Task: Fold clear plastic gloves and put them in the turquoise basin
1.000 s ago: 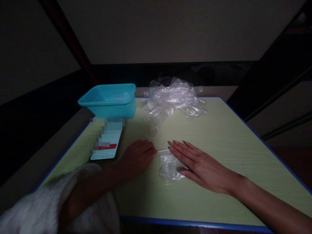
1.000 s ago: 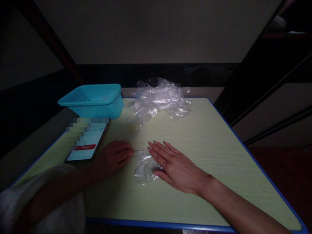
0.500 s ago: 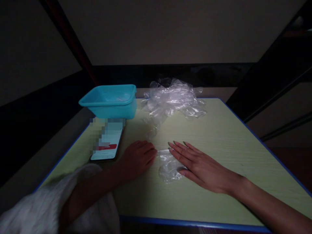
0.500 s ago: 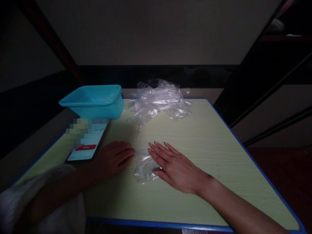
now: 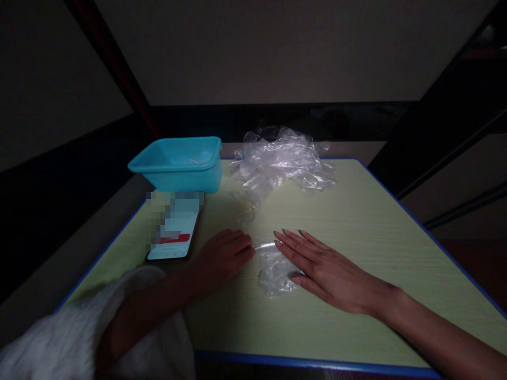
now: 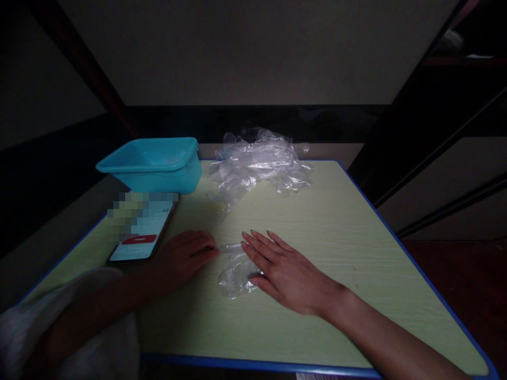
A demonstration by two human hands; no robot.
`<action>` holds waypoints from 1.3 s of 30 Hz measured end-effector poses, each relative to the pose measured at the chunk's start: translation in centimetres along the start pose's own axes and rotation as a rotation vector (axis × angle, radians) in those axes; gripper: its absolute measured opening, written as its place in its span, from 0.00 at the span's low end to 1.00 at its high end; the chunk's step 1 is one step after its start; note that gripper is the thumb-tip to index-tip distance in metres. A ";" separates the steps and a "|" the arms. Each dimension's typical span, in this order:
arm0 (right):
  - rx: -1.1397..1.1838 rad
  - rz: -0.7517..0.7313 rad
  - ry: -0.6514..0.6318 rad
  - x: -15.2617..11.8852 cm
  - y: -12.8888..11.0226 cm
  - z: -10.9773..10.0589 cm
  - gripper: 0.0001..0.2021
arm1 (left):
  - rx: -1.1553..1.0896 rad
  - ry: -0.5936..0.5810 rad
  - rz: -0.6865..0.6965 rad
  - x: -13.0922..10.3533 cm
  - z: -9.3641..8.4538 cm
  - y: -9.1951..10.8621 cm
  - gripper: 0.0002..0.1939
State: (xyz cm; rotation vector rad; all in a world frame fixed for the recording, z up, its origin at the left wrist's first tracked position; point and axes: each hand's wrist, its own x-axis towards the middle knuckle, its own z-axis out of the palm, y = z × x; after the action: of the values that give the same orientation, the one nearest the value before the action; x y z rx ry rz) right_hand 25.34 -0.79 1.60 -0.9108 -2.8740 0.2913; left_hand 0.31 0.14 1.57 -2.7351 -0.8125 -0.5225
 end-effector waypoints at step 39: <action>0.014 0.006 0.002 0.0 0.1 0.0 0.26 | -0.502 -0.120 -0.569 0.4 0.0 -0.8 0.09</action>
State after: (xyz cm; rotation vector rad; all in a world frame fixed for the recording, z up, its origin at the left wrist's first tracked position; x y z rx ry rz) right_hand 25.35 -0.73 1.58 -0.9175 -2.8639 0.3096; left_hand 0.15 0.94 1.84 -2.9666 -1.7179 -0.7591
